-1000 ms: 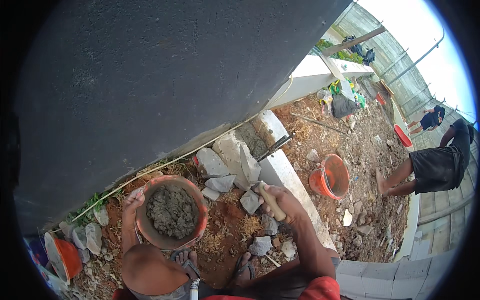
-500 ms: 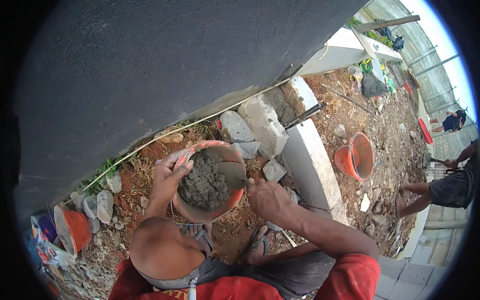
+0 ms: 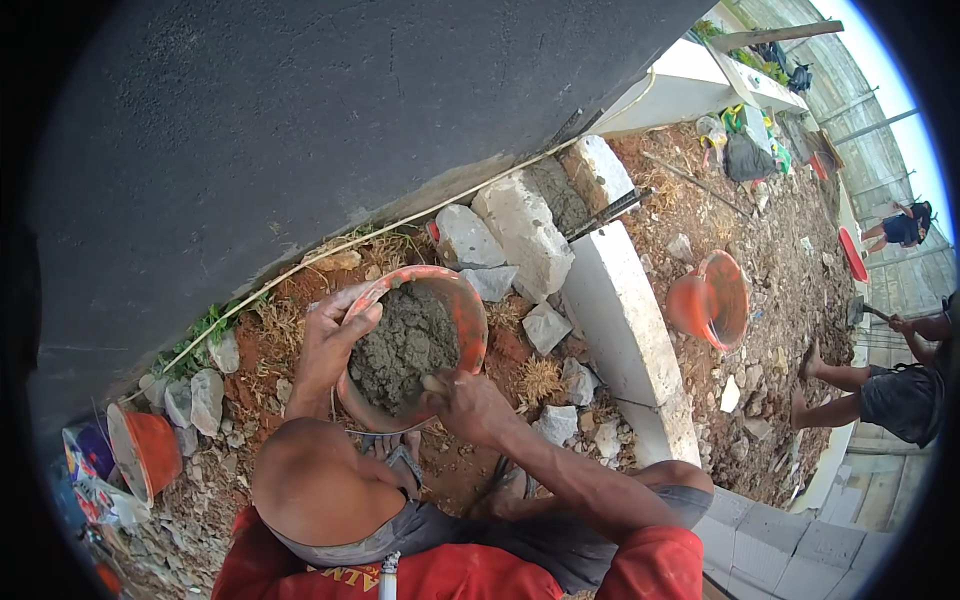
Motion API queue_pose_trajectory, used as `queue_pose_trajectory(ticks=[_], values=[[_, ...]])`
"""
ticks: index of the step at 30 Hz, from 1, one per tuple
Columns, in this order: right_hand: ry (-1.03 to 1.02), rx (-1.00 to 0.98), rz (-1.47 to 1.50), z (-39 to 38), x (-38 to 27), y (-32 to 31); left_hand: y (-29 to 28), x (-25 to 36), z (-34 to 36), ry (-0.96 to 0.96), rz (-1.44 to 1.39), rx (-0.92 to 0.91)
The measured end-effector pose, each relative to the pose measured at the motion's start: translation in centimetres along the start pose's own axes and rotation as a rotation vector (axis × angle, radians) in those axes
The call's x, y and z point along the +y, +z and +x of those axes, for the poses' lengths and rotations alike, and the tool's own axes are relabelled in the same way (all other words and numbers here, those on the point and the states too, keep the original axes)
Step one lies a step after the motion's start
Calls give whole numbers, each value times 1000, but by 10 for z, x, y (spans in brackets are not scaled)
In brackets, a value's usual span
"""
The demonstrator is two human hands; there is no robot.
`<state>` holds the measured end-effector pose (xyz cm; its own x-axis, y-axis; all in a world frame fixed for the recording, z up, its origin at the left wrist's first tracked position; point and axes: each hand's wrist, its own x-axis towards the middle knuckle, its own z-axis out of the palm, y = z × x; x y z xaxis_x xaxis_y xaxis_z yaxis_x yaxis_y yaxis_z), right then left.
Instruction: The person positions concrete blocks by hand into a wall foundation, then scoops and applies mortar from a bucket onto the structure using a trowel.
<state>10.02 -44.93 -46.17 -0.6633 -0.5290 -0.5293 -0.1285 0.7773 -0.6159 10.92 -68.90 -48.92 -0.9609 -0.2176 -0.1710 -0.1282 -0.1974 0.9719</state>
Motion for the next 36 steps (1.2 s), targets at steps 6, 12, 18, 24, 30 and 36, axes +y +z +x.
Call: queue_pose_trajectory(ticks=[6,12,18,24,30,36], values=[[-72,93,159,-5,-7,10,-5,-4,3,-34,-51,48],[-99,67,305,-13,-8,-3,-21,-16,15,42,-196,89],[76,15,493,-32,-7,-50,-64,-37,21,18,-171,181],[165,-9,935,-23,43,-135,-75,-46,20,39,-145,180],[113,48,1513,56,102,-196,-82,-49,13,1,-157,220],[231,314,1139,25,120,-153,-89,-66,10,4,-233,229]])
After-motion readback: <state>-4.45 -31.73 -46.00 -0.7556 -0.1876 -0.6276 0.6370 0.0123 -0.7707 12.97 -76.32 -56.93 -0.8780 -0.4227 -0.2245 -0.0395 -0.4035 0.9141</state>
